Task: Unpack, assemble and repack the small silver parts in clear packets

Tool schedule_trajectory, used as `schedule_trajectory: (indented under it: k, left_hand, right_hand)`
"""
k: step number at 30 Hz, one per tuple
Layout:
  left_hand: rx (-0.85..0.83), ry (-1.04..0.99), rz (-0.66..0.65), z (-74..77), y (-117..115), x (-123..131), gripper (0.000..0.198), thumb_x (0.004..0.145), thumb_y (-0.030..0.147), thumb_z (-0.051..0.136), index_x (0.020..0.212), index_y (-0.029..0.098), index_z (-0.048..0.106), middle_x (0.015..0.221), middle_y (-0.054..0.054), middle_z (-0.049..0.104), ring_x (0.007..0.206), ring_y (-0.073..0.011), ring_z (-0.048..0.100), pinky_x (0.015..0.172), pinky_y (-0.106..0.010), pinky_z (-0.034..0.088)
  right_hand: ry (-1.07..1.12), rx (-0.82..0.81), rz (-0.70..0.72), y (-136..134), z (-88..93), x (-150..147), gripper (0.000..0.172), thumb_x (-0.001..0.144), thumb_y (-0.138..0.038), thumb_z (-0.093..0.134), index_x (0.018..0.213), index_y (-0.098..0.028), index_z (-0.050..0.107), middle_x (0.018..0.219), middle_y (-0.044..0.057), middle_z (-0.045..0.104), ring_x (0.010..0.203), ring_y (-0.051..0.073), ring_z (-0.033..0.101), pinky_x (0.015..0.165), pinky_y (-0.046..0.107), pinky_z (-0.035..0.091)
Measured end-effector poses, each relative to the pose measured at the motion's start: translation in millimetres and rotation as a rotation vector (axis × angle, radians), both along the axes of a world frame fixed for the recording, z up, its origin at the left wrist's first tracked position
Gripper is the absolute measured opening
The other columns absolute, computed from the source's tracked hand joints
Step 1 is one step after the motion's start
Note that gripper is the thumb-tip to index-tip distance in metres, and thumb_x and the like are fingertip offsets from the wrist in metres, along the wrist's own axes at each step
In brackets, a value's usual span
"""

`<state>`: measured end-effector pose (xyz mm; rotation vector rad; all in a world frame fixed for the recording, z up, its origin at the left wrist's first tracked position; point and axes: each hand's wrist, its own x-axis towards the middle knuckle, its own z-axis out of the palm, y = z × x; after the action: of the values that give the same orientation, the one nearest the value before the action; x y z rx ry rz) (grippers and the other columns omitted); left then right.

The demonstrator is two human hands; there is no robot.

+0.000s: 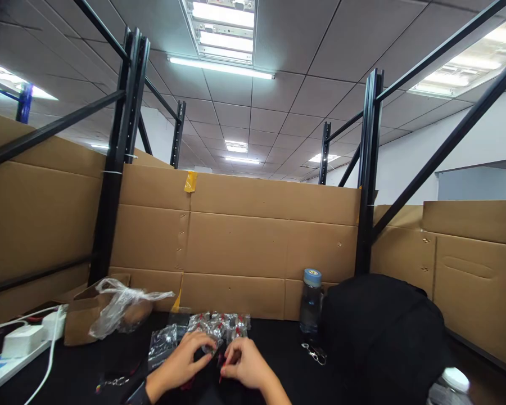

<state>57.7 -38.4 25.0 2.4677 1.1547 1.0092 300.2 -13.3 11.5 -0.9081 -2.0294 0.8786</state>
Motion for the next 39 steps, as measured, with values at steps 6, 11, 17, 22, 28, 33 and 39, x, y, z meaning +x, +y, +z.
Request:
schedule_trajectory:
  k: [6, 11, 17, 22, 28, 33, 39]
  left_hand:
    - [-0.046, -0.071, 0.0, -4.8, -11.1, 23.6, 0.031, 0.094, 0.028, 0.052, 0.12, 0.026, 0.068, 0.12, -0.006, 0.071, 0.115, -0.0242, 0.061, 0.105, -0.041, 0.041]
    - [-0.176, -0.379, -0.176, -7.4, -24.0, 44.7, 0.033, 0.09, 0.026, 0.052, 0.115, 0.018, 0.071, 0.114, -0.009, 0.074, 0.11, -0.0225, 0.065, 0.102, -0.038, 0.046]
    - [-0.254, -0.57, -0.231, 0.4, -49.0, 51.9, 0.045, 0.081, 0.056, 0.069, 0.094, 0.013, 0.072, 0.091, -0.01, 0.075, 0.087, -0.0234, 0.069, 0.087, -0.036, 0.052]
    - [-0.182, -0.511, -0.2, 4.8, -60.0, 48.9, 0.051, 0.081, 0.064, 0.064, 0.076, 0.014, 0.07, 0.077, -0.007, 0.073, 0.079, -0.0223, 0.066, 0.08, -0.034, 0.051]
    - [-0.157, -0.427, -0.142, 7.5, -51.7, 40.5, 0.047, 0.083, 0.058, 0.063, 0.081, 0.013, 0.073, 0.084, -0.008, 0.076, 0.084, -0.0233, 0.067, 0.08, -0.033, 0.05]
    - [-0.113, -0.354, 0.074, 4.9, -50.1, 33.7, 0.029, 0.078, 0.04, 0.063, 0.075, 0.013, 0.073, 0.08, -0.007, 0.076, 0.081, -0.023, 0.068, 0.079, -0.031, 0.048]
    - [-0.115, -0.258, 0.2, 0.7, -52.0, 24.7, 0.027, 0.073, 0.041, 0.065, 0.076, 0.016, 0.076, 0.081, -0.005, 0.077, 0.082, -0.0235, 0.069, 0.076, -0.029, 0.045]
  right_hand:
    - [0.338, -0.316, 0.005, -18.2, 12.9, -2.2, 0.049, 0.066, -0.059, 0.083, 0.08, -0.017, 0.06, 0.094, 0.004, 0.067, 0.081, 0.019, 0.066, 0.068, 0.03, 0.052]
    - [0.562, -0.509, 0.01, -40.0, 5.2, -7.1, 0.056, 0.064, -0.057, 0.087, 0.086, -0.019, 0.052, 0.086, 0.002, 0.069, 0.072, 0.018, 0.071, 0.07, 0.032, 0.053]
    - [0.63, -0.591, 0.058, -68.0, 13.9, -13.6, 0.046, 0.074, -0.045, 0.084, 0.093, -0.02, 0.05, 0.076, 0.002, 0.07, 0.065, 0.017, 0.072, 0.061, 0.023, 0.048]
    - [0.667, -0.57, 0.131, -83.0, 21.6, -21.3, 0.044, 0.075, -0.042, 0.084, 0.093, -0.022, 0.049, 0.075, -0.001, 0.068, 0.063, 0.013, 0.069, 0.06, 0.021, 0.047]
    - [0.498, -0.537, 0.062, -80.1, 26.6, -27.9, 0.047, 0.078, -0.057, 0.076, 0.095, -0.021, 0.052, 0.082, 0.0, 0.066, 0.06, 0.018, 0.073, 0.055, 0.022, 0.044]
    - [0.493, -0.536, 0.102, -85.8, 30.2, -30.1, 0.055, 0.072, -0.061, 0.08, 0.101, -0.018, 0.062, 0.093, 0.004, 0.068, 0.068, 0.019, 0.075, 0.064, 0.026, 0.05]
    - [0.383, -0.471, 0.14, -73.2, 22.5, -34.0, 0.058, 0.063, -0.047, 0.09, 0.108, -0.018, 0.065, 0.095, 0.005, 0.071, 0.071, 0.018, 0.072, 0.068, 0.028, 0.05]
